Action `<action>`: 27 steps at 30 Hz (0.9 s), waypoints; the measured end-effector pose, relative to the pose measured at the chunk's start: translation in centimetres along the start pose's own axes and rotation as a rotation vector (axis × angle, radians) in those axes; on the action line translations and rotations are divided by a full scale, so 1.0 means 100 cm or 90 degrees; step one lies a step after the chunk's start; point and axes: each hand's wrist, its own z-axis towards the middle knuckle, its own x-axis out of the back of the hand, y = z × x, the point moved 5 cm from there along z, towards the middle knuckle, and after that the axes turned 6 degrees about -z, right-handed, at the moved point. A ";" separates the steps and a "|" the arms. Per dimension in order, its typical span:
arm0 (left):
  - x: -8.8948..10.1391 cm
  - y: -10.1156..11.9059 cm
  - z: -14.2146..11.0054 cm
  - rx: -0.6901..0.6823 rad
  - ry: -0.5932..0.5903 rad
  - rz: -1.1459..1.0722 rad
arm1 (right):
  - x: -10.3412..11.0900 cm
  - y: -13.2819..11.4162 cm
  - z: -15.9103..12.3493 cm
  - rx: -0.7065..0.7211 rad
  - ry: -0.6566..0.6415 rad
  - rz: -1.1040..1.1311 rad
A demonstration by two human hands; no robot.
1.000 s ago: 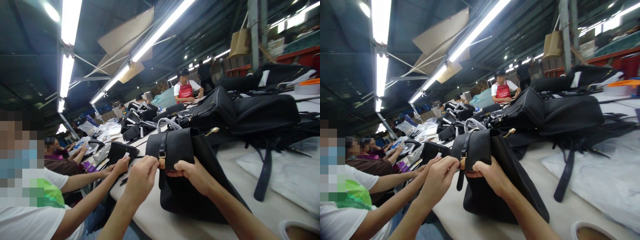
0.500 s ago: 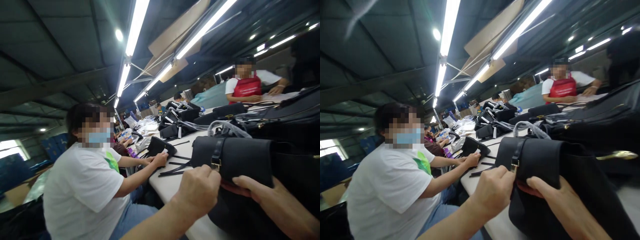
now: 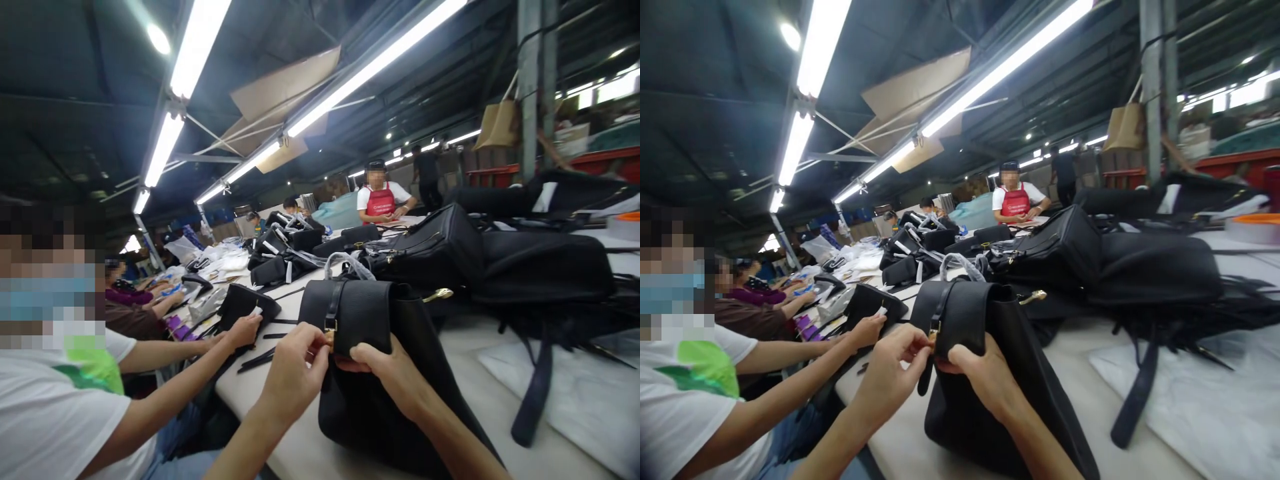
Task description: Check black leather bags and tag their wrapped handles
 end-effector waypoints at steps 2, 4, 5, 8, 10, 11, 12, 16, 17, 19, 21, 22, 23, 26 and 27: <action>-0.001 -0.002 0.003 -0.006 0.012 0.047 | 0.000 0.001 0.000 -0.006 0.007 -0.013; -0.003 -0.004 0.005 -0.027 0.012 0.099 | 0.001 0.002 0.001 -0.009 0.013 -0.018; -0.004 -0.005 0.006 -0.041 0.011 0.127 | 0.001 0.003 0.001 -0.009 0.016 -0.016; -0.005 -0.008 0.008 -0.049 0.023 0.160 | 0.001 0.004 0.003 -0.003 0.007 -0.004; -0.003 -0.013 0.009 0.010 0.024 0.078 | 0.002 0.004 0.003 -0.001 -0.004 -0.002; -0.001 -0.015 0.009 0.046 0.023 0.013 | 0.002 0.004 0.003 -0.003 -0.007 -0.002; 0.000 -0.017 0.009 0.074 0.022 -0.048 | 0.002 0.003 0.003 -0.003 -0.009 -0.001; 0.005 -0.008 0.007 -0.014 0.008 -0.028 | 0.001 0.000 0.002 0.002 -0.015 0.009; 0.005 -0.004 0.005 -0.066 0.004 0.026 | 0.000 -0.001 0.001 0.004 -0.014 0.007; 0.003 0.002 0.002 -0.144 0.003 0.135 | 0.000 -0.002 0.000 0.008 -0.005 -0.002; -0.002 0.005 -0.001 -0.179 -0.002 0.251 | 0.000 -0.001 0.000 0.007 0.002 -0.019; -0.005 0.007 -0.002 -0.186 -0.010 0.312 | 0.001 0.000 0.000 0.002 0.010 -0.032; -0.008 0.008 -0.003 -0.190 -0.023 0.369 | 0.002 0.001 0.000 -0.003 0.022 -0.047; -0.016 0.010 0.001 -0.187 -0.058 0.480 | 0.005 0.004 0.001 -0.009 0.055 -0.085; -0.017 0.009 0.003 -0.182 -0.067 0.493 | 0.005 0.003 0.001 -0.006 0.058 -0.091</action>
